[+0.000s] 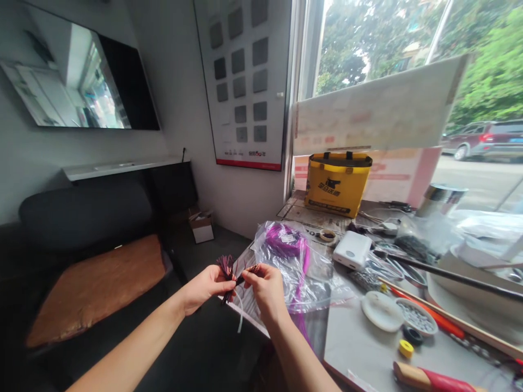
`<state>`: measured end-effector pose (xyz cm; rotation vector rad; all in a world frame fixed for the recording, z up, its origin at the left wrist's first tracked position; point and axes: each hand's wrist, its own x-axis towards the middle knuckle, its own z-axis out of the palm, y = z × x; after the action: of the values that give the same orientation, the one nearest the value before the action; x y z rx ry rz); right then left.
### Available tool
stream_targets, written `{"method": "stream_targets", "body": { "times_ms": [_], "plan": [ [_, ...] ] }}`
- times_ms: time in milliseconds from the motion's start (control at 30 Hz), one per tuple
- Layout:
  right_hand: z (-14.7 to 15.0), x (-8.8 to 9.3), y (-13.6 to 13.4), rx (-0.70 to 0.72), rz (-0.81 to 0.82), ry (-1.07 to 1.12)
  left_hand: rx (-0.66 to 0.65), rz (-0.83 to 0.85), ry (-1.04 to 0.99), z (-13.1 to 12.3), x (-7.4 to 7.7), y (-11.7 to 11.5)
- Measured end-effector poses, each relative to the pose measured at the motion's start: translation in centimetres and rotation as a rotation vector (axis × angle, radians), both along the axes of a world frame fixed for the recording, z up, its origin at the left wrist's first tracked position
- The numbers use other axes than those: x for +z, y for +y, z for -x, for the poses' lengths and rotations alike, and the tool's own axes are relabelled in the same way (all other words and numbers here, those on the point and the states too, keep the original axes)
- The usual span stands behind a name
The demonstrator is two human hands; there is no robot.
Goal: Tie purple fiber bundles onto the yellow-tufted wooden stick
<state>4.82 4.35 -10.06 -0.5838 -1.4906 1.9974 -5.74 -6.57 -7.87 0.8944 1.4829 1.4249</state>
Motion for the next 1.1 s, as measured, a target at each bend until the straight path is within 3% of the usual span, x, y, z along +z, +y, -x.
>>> {"method": "stream_targets", "body": {
  "times_ms": [200,367,467,600,733,867,1000,1100],
  "plan": [
    [0.8,-0.8,0.7,-0.046,-0.131,-0.037,0.051,0.006,0.056,0.6,-0.6,1.0],
    [0.0,0.1,1.4,-0.16,-0.305,-0.119,0.111,0.036,-0.005,2.4,-1.0,3.1],
    [-1.2,0.6,1.7,-0.267,-0.37,-0.144,0.159,0.021,-0.089,2.9,-0.9,6.0],
    [-2.5,0.4,1.5,-0.251,-0.401,-0.163,0.177,0.047,-0.14,1.9,-1.3,11.7],
    [-3.2,-0.3,1.7,-0.206,-0.306,-0.129,0.206,0.08,-0.129,0.2,-2.3,16.9],
    [-3.8,-0.9,2.4,-0.232,-0.254,-0.089,0.214,0.087,-0.107,-1.0,-2.5,20.5],
    [-4.4,-1.0,2.9,-0.249,-0.217,-0.057,0.174,0.115,-0.046,-1.1,-1.2,21.2],
    [-4.9,-0.5,3.0,-0.213,-0.09,-0.019,0.122,0.126,0.018,-0.5,0.3,18.6]
  ]
}}
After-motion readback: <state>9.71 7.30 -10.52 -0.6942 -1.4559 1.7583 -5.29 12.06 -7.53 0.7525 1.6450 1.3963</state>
